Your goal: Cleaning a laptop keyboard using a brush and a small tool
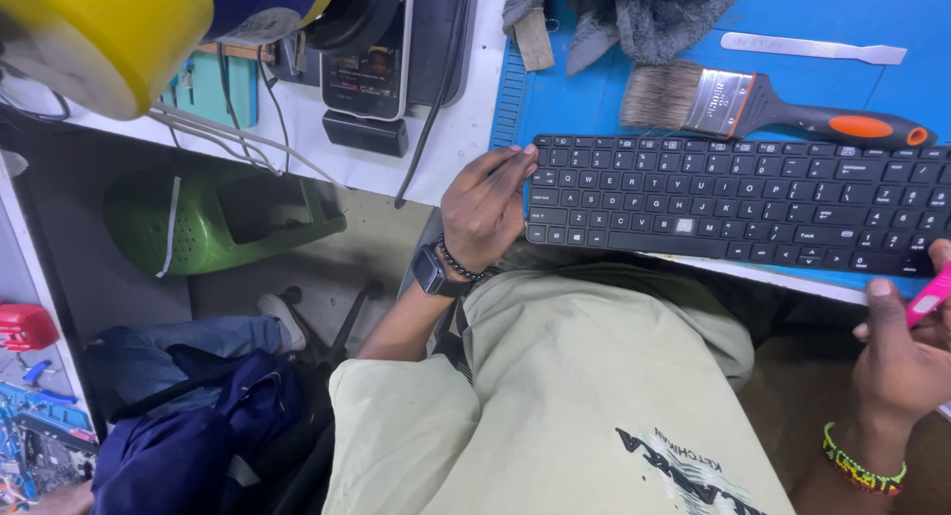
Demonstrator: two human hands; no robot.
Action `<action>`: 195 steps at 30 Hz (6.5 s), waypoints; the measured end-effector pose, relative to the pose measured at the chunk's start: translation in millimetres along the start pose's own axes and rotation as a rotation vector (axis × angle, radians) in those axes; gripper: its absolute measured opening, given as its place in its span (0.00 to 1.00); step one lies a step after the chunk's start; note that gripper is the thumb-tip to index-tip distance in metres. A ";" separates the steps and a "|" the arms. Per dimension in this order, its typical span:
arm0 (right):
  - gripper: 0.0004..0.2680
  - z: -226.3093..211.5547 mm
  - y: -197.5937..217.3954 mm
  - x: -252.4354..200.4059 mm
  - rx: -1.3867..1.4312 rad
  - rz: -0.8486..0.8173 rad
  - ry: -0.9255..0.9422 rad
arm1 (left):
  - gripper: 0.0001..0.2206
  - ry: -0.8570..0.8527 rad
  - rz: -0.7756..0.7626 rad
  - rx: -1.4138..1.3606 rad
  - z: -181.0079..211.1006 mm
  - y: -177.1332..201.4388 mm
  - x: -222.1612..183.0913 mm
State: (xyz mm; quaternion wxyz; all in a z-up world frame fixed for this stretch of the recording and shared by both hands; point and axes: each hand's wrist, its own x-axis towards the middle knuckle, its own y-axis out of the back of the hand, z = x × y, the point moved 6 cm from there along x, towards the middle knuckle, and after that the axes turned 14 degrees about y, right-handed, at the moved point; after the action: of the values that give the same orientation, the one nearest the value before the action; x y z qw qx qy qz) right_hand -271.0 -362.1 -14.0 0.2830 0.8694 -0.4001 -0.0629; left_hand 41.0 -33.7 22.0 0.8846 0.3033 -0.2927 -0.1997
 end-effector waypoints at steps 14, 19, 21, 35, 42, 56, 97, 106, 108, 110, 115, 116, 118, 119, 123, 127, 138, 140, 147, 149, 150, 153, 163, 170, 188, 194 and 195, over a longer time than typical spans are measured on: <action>0.19 1.3 0.4 2.3 0.055 -0.015 0.010 | 0.22 -0.101 -0.083 0.072 3.2 1.4 -4.7; 0.19 5.8 0.8 2.1 0.058 -0.022 0.041 | 0.22 -0.117 -0.082 0.082 3.5 0.1 -6.2; 0.22 35.5 4.5 -4.7 0.067 0.030 -0.205 | 0.23 -0.109 -0.083 0.085 2.0 -1.3 -8.1; 0.22 20.1 2.7 1.1 0.089 -0.005 -0.070 | 0.25 -0.203 -0.198 0.176 -0.6 -10.2 -15.2; 0.19 10.6 0.7 4.4 0.109 -0.003 0.034 | 0.22 -0.297 -0.204 0.247 10.4 -9.0 -9.2; 0.14 -50.1 41.6 12.4 0.081 0.100 0.060 | 0.15 -0.108 -0.105 0.310 29.2 0.4 17.9; 0.08 -41.9 20.3 -47.2 -0.718 -0.107 0.546 | 0.39 -0.269 -0.507 0.287 93.5 -109.7 19.8; 0.10 -66.5 17.0 -37.3 -0.709 -0.116 0.581 | 0.37 -0.292 -0.509 0.277 95.3 -102.7 21.1; 0.18 -63.6 26.8 -54.1 -0.746 -0.287 0.461 | 0.37 -0.322 -0.631 0.375 96.0 -100.2 16.9; 0.18 -67.0 23.1 -42.9 -0.751 -0.297 0.462 | 0.37 -0.318 -0.627 0.379 96.0 -101.8 21.1; 0.16 -71.8 20.6 -41.5 -0.706 -0.264 0.473 | 0.37 -0.330 -0.660 0.379 97.3 -101.2 16.3; 0.18 -66.7 23.7 -45.5 -0.691 -0.290 0.468 | 0.37 -0.319 -0.656 0.370 96.9 -101.4 18.6; 0.20 -61.3 28.6 -49.3 -0.671 -0.302 0.494 | 0.36 -0.308 -0.623 0.377 96.5 -100.4 24.4; 0.18 -55.5 31.0 -48.1 -0.727 -0.290 0.480 | 0.36 -0.310 -0.619 0.383 95.7 -102.7 25.9; 0.16 -58.5 21.6 -32.3 -0.732 -0.253 0.510 | 0.36 -0.315 -0.644 0.363 99.1 -102.5 21.7; 0.16 -65.9 23.0 -45.5 -0.679 -0.255 0.515 | 0.36 -0.324 -0.633 0.367 97.7 -100.1 22.3; 0.18 -64.5 25.2 -44.3 -0.710 -0.289 0.494 | 0.37 -0.312 -0.640 0.387 97.0 -100.8 18.0; 0.19 -60.5 27.2 -51.1 -0.738 -0.288 0.473 | 0.38 -0.322 -0.610 0.385 95.7 -100.9 20.4; 0.09 -91.1 -9.8 -34.0 -0.661 -0.195 0.502 | 0.39 -0.299 -0.499 0.251 93.6 -104.6 14.1; 0.09 -94.8 -6.7 -35.4 -0.645 -0.170 0.516 | 0.38 -0.309 -0.489 0.251 94.1 -102.9 15.3; 0.09 -95.9 -3.1 -34.8 -0.629 -0.166 0.528 | 0.38 -0.300 -0.488 0.248 95.2 -102.9 13.9; 0.08 -92.9 2.5 -31.4 -0.642 -0.169 0.544 | 0.37 -0.301 -0.497 0.260 94.0 -105.2 14.7; 0.13 -106.8 -14.4 -44.1 -0.740 -0.311 0.613 | 0.38 -0.326 -0.602 0.366 96.5 -98.7 25.8; 0.10 -124.7 -13.4 -46.1 -0.592 -0.257 0.565 | 0.38 -0.335 -0.628 0.361 98.1 -98.4 20.5; 0.05 -134.3 -3.9 -27.6 -0.379 -0.338 0.432 | 0.39 -0.333 -0.643 0.387 92.5 -101.4 17.9; 0.06 -130.5 0.0 -28.2 -0.395 -0.346 0.419 | 0.39 -0.331 -0.641 0.375 92.4 -101.1 17.7; 0.07 -132.0 -3.2 -29.1 -0.374 -0.378 0.421 | 0.39 -0.337 -0.635 0.370 92.6 -100.5 18.2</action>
State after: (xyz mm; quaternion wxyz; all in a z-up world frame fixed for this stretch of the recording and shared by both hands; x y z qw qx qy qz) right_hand -244.1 -280.8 90.7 0.4972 0.8552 -0.1461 -0.0054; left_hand -22.2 -156.3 23.2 0.6490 0.4957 -0.3565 -0.4539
